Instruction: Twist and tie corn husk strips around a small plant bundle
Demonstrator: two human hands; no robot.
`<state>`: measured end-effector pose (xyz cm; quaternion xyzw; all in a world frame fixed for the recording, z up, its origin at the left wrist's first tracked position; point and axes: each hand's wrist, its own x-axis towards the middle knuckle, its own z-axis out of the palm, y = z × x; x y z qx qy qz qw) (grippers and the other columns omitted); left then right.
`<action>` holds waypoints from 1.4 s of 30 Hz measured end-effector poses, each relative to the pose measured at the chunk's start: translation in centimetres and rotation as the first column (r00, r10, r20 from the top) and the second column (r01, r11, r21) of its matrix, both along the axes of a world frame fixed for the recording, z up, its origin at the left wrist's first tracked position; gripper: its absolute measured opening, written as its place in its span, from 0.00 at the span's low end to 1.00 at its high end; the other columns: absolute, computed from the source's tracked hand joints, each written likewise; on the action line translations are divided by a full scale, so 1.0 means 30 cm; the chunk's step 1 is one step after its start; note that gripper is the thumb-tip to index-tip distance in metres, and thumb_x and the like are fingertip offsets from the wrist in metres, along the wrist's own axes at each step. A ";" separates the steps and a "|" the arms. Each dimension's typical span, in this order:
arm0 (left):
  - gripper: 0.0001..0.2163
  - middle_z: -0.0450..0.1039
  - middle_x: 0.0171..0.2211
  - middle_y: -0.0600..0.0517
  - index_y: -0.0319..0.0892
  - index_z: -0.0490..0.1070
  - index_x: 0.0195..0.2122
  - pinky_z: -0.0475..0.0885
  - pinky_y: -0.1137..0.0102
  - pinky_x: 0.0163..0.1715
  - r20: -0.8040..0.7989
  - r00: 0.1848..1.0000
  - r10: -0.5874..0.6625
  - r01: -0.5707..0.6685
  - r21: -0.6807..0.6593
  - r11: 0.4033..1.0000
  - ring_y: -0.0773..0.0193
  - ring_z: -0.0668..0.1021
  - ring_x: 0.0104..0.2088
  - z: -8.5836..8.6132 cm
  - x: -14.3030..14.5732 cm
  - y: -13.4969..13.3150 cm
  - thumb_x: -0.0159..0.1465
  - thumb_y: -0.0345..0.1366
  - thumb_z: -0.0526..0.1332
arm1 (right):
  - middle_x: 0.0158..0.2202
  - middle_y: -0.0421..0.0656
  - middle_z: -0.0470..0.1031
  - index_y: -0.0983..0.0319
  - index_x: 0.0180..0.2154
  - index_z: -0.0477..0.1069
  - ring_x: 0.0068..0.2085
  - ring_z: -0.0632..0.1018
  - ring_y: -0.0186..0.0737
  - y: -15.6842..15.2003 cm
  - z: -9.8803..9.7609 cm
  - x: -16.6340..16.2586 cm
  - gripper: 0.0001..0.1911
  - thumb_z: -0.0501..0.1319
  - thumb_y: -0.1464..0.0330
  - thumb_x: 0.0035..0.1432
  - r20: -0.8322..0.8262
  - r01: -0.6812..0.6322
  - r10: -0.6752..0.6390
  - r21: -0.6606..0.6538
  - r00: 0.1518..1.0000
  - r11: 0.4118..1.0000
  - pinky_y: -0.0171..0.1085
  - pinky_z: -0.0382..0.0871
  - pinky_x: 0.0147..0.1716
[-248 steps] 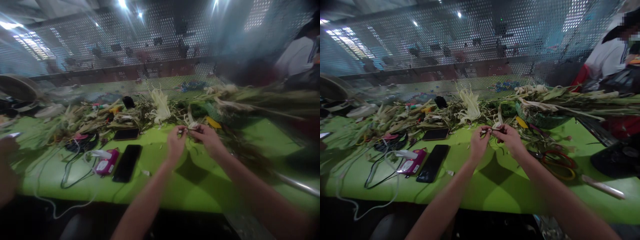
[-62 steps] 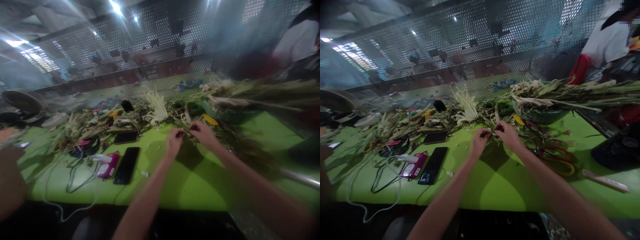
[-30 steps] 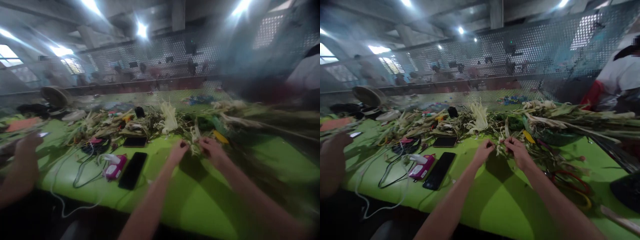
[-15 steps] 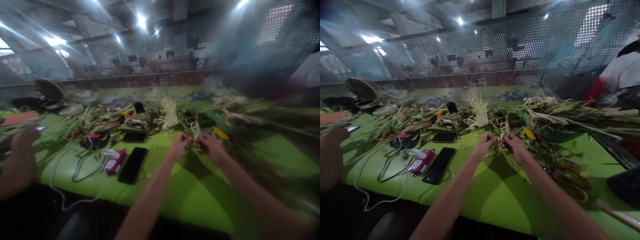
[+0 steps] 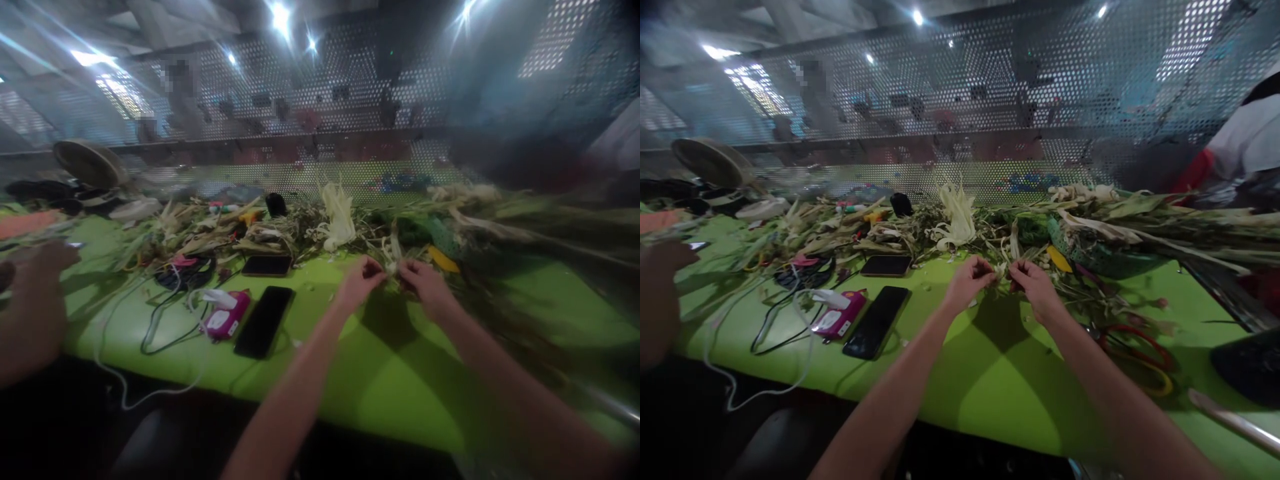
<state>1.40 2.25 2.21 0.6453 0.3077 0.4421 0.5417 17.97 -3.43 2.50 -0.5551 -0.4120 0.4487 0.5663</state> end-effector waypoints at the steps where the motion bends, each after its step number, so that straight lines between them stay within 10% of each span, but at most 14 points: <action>1: 0.09 0.68 0.26 0.56 0.40 0.66 0.31 0.66 0.72 0.32 -0.007 1.000 0.012 -0.012 0.014 1.000 0.69 0.71 0.28 -0.002 0.002 -0.002 0.54 0.30 0.67 | 0.21 0.36 0.68 0.60 0.29 0.68 0.22 0.69 0.31 -0.002 0.005 -0.002 0.22 0.71 0.51 0.44 0.006 0.002 -0.002 -0.002 1.000 1.000 0.32 0.65 0.23; 30: 0.05 0.72 0.27 0.54 0.38 0.71 0.30 0.69 0.70 0.36 0.069 0.992 0.104 -0.096 -0.103 0.990 0.69 0.74 0.29 0.008 0.016 -0.015 0.53 0.25 0.65 | 0.36 0.41 0.79 0.60 0.34 0.66 0.21 0.74 0.30 -0.014 -0.002 -0.052 0.07 0.64 0.66 0.56 -0.195 -0.102 0.078 -0.115 0.978 0.988 0.33 0.71 0.25; 42: 0.04 0.74 0.28 0.54 0.39 0.72 0.31 0.68 0.72 0.34 -0.056 0.990 0.128 -0.125 0.044 0.991 0.69 0.74 0.30 -0.025 0.023 -0.016 0.55 0.24 0.64 | 0.27 0.43 0.79 0.62 0.33 0.70 0.27 0.80 0.37 -0.010 -0.011 -0.030 0.05 0.57 0.74 0.60 -0.329 -0.224 0.159 -0.172 0.931 0.959 0.36 0.78 0.32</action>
